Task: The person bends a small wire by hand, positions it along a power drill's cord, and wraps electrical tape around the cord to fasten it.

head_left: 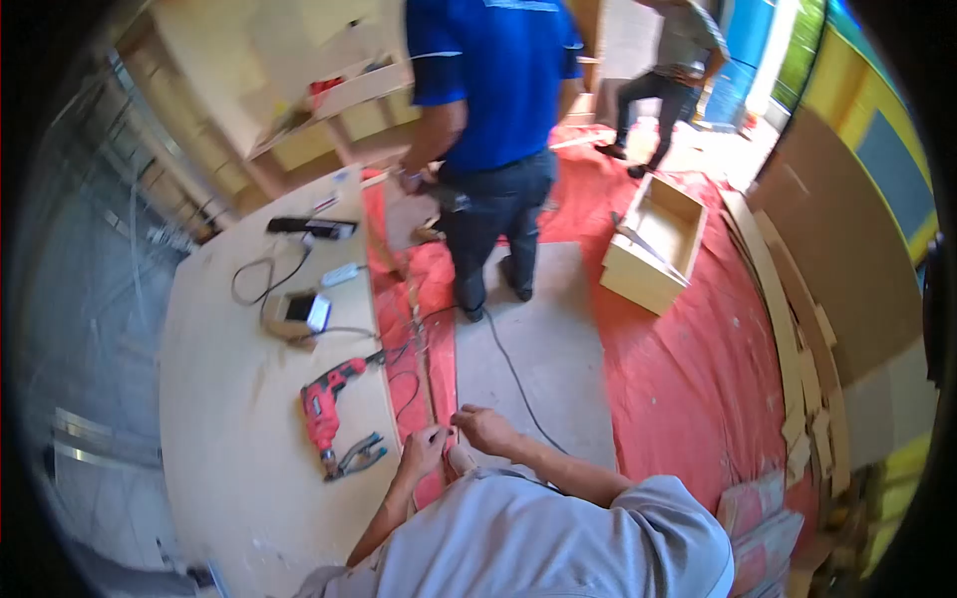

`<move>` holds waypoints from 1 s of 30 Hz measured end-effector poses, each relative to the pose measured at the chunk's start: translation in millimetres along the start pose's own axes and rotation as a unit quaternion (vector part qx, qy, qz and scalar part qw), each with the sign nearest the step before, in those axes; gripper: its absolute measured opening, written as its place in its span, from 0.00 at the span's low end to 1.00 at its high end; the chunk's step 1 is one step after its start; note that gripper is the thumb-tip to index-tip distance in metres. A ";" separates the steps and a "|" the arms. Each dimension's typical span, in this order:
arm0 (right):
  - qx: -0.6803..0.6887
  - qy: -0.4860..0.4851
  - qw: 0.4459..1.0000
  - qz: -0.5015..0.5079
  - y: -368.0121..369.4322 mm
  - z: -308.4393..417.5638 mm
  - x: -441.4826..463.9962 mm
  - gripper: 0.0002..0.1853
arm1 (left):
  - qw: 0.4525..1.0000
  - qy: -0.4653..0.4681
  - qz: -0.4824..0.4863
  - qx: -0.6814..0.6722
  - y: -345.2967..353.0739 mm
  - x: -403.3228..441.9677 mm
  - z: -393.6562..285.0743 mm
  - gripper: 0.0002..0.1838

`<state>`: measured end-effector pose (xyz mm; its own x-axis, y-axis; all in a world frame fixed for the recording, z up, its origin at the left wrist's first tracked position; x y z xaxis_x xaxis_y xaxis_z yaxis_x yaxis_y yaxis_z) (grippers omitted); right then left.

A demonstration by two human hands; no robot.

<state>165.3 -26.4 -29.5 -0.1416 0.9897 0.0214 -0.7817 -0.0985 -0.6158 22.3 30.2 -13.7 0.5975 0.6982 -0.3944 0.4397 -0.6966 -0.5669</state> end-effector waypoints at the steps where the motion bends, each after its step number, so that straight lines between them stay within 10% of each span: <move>1: -0.028 -0.012 1.000 0.007 -0.8 -5.1 -9.3 0.09 | 1.000 0.006 -0.009 0.006 1.7 -3.9 -9.7 0.16; 5: 0.135 -0.073 0.986 0.065 16.0 -9.1 -2.9 0.08 | 0.994 0.082 -0.062 -0.033 -11.8 -2.0 26.6 0.16; 15: 0.590 0.126 0.780 0.166 8.8 -10.6 5.7 0.09 | 0.975 0.066 -0.034 -0.210 -3.1 -10.8 36.7 0.17; 30: 0.306 0.056 0.914 0.262 9.3 -35.5 -7.9 0.09 | 0.996 0.069 0.038 -0.036 0.8 -9.1 43.9 0.15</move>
<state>180.7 -31.4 -63.3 -0.5575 0.7910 -0.2520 -0.8225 -0.5675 0.0382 -12.3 30.6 -42.4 0.7147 0.6172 -0.3289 0.4335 -0.7600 -0.4842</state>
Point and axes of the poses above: each hand's wrist, its own x-axis towards the middle knuckle, its own y-axis out of the palm, z = x × y, the point moved 4 cm from there along x, towards the middle knuckle, and after that the axes turned 5 degrees about z, right-handed, at the moved point
